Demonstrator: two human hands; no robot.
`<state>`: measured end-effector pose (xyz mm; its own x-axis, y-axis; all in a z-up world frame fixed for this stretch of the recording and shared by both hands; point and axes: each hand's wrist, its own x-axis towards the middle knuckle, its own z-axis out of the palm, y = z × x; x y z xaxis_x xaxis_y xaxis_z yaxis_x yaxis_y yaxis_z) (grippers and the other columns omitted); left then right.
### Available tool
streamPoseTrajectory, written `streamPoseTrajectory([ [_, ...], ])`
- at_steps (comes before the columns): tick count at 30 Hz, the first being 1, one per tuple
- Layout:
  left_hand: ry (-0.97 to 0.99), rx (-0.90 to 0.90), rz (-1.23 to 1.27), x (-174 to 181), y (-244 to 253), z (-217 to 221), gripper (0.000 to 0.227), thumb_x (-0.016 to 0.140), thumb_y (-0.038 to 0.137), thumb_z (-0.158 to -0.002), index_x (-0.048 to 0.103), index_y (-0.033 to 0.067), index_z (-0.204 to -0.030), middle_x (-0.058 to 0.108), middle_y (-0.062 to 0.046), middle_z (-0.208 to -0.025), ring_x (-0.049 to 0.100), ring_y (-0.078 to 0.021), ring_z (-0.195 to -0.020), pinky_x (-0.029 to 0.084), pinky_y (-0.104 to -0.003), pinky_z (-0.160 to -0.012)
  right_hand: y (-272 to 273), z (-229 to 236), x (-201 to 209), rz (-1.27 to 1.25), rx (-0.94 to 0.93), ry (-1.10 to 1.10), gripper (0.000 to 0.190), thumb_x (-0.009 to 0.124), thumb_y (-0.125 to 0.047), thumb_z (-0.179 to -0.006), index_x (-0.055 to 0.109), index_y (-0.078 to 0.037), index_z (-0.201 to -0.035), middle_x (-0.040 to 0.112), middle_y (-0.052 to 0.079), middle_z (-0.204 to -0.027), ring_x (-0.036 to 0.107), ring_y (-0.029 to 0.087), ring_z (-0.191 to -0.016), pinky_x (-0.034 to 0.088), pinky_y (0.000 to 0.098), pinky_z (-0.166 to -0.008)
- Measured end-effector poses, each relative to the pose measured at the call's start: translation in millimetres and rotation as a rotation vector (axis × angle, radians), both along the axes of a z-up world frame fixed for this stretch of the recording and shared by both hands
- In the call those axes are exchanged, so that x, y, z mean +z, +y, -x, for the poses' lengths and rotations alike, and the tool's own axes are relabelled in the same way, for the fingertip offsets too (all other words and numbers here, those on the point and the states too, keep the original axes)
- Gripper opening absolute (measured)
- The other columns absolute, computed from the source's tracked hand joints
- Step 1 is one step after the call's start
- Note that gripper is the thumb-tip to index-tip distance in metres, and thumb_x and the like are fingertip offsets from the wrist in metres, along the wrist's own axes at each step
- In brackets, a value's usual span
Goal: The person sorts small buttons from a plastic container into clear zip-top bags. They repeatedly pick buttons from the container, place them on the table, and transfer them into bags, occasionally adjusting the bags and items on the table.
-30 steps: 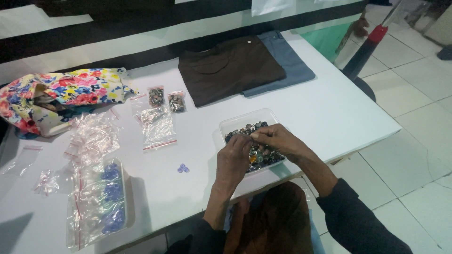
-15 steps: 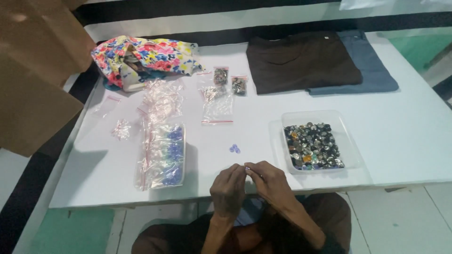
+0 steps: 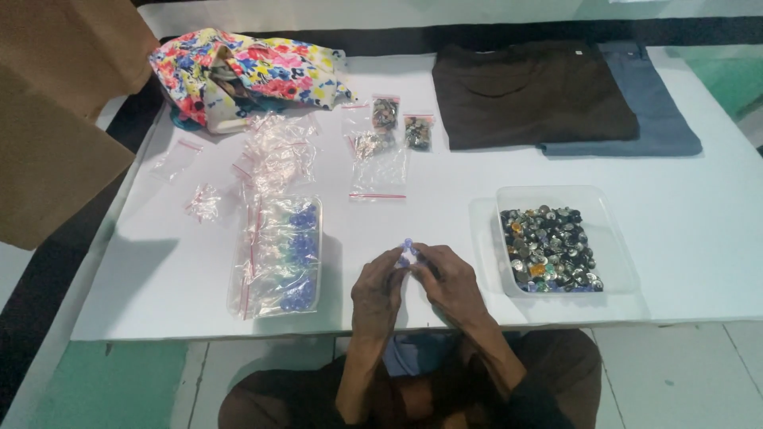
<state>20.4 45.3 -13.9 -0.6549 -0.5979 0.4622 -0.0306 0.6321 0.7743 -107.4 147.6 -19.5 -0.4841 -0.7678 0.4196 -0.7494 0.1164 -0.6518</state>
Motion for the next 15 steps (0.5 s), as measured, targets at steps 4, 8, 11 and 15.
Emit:
streamPoseTrajectory([
  [4,-0.044,0.019,0.034,-3.5,-3.7,2.3,0.039,0.067,0.01,-0.095,0.06,0.0129,-0.133,0.071,-0.01,-0.126,0.07,-0.0291,-0.114,0.059,-0.04,-0.097,-3.2,-0.1,-2.0,-0.031,-0.048,-0.01,0.044,0.066,-0.023,-0.096,0.06,-0.012,-0.138,0.07,0.012,-0.108,0.069,0.023,-0.086,0.057,0.0351,-0.073],
  [8,-0.077,0.04,-0.01,-14.2,-6.9,7.0,0.041,0.069,0.008,-0.091,0.061,0.0125,-0.131,0.071,-0.011,-0.125,0.072,-0.0245,-0.106,0.06,-0.035,-0.092,-2.8,0.9,-4.6,0.036,-0.034,-0.063,0.046,0.072,-0.017,-0.092,0.06,-0.011,-0.137,0.068,0.012,-0.113,0.068,0.021,-0.085,0.057,0.0315,-0.071],
  [11,-0.072,0.094,-0.083,-16.8,-7.1,11.2,0.036,0.07,0.014,-0.091,0.065,0.0126,-0.127,0.072,-0.007,-0.124,0.073,-0.0217,-0.103,0.059,-0.033,-0.091,-9.7,5.7,-13.0,0.029,-0.038,-0.072,0.044,0.066,-0.017,-0.095,0.058,-0.011,-0.137,0.067,0.014,-0.118,0.069,0.026,-0.096,0.058,0.0351,-0.077],
  [15,-0.047,0.147,-0.093,-13.8,-4.4,13.6,0.033,0.07,0.016,-0.092,0.066,0.0114,-0.125,0.075,-0.007,-0.113,0.075,-0.019,-0.088,0.059,-0.03,-0.077,-11.2,6.4,-8.0,0.051,0.007,-0.079,0.043,0.061,-0.01,-0.096,0.053,-0.007,-0.138,0.063,0.019,-0.122,0.067,0.033,-0.104,0.058,0.04,-0.085],
])
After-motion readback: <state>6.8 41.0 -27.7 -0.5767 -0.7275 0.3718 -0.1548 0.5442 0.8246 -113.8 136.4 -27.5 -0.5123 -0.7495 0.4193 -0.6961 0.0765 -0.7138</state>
